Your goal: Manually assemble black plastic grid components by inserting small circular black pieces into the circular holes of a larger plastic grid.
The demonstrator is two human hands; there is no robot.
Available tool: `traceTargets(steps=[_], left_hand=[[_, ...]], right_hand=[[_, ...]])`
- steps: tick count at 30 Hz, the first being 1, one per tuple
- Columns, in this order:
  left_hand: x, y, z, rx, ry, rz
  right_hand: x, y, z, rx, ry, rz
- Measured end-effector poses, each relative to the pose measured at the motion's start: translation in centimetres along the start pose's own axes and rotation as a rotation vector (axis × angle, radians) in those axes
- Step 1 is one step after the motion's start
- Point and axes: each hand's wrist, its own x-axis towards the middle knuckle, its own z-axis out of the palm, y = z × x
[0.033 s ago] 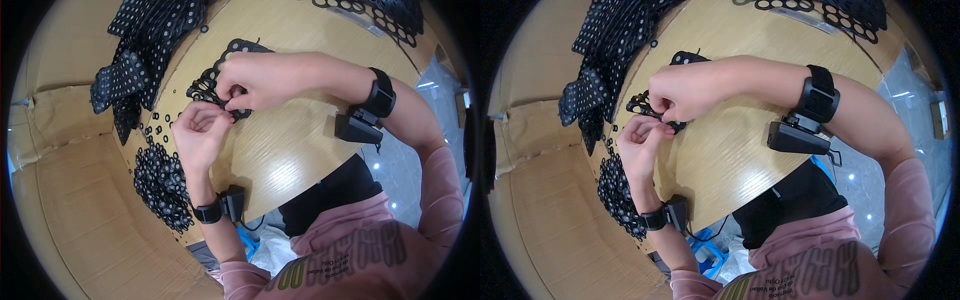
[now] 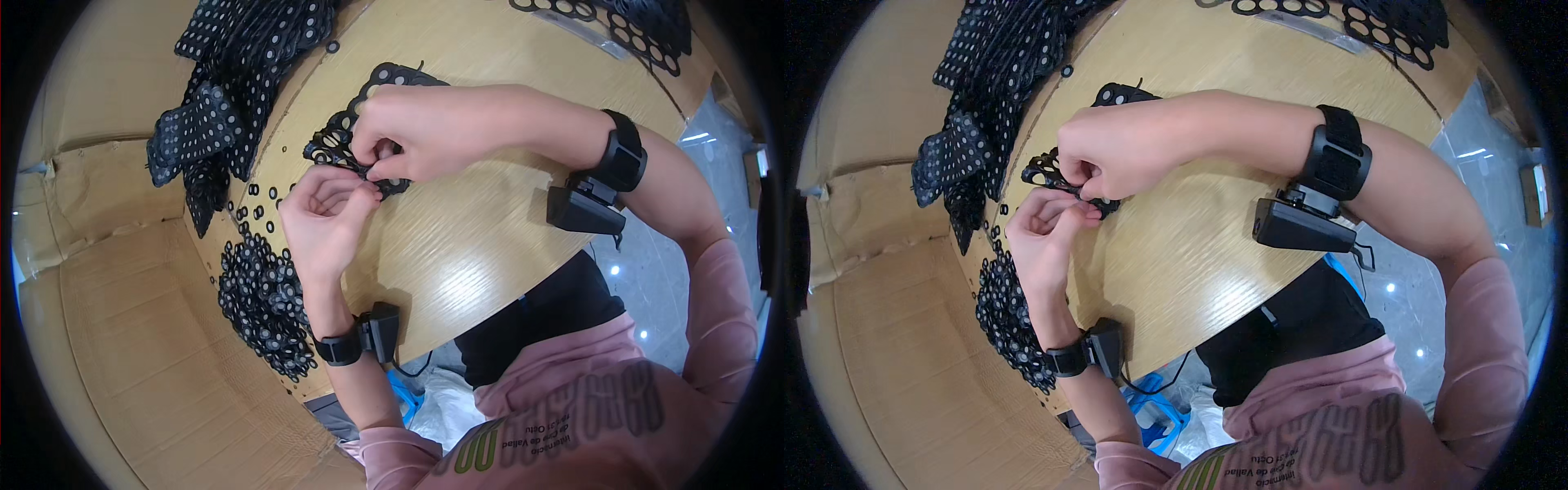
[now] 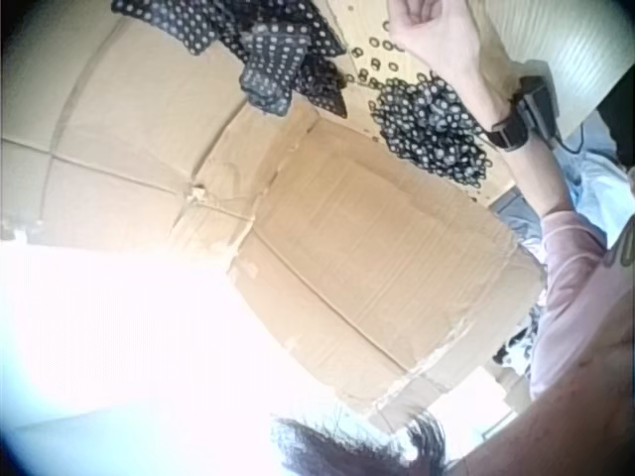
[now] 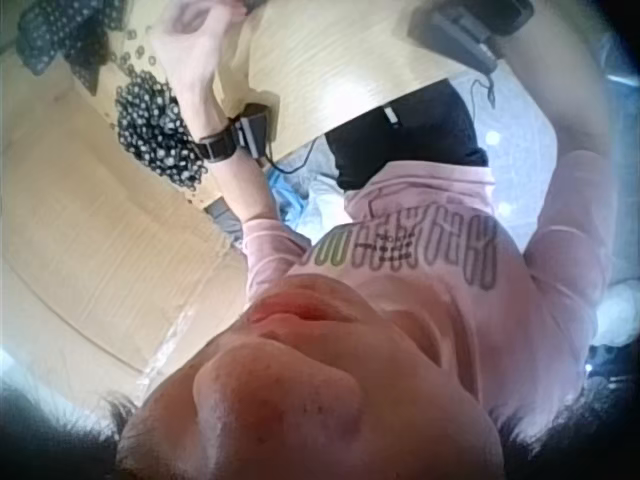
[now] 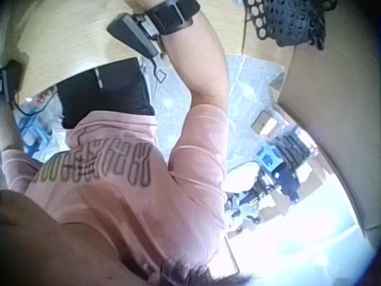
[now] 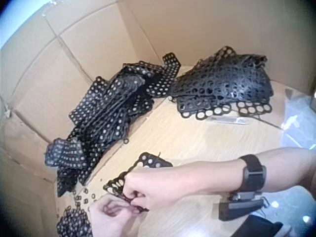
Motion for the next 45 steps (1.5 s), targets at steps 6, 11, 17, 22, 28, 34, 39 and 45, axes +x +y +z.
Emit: traceTargets(steps=[6, 11, 17, 22, 28, 34, 39, 45], left_hand=[[0.1, -0.2, 0.0, -0.043, 0.013, 0.005], [0.2, -0.1, 0.0, -0.058, 0.032, -0.018], [0.5, -0.7, -0.7, -0.147, 0.017, -0.029], [0.4, -0.6, -0.6, -0.094, -0.034, -0.023], [0.4, -0.3, -0.6, -0.072, -0.016, -0.067], [0.6, -0.7, -1.0, -0.083, 0.053, -0.089], [0.8, -0.4, -2.4, -0.139, 0.028, -0.026], [0.3, 0.5, -2.6, 0.082, 0.056, -0.035]], right_hand=[[0.2, -0.4, 0.7, 0.044, 0.009, 0.022], [0.3, -0.3, 1.2, 0.078, 0.061, -0.01], [0.5, 0.1, 1.1, 0.045, 0.115, 0.029], [0.3, 0.1, 0.7, 0.061, 0.089, 0.041], [0.6, 0.9, 0.9, 0.083, 0.079, 0.023], [0.3, 0.0, 0.2, 0.164, 0.126, 0.156], [0.3, 0.4, 0.1, 0.296, 0.162, 0.215], [0.8, 0.3, 0.1, 0.225, 0.131, 0.232]])
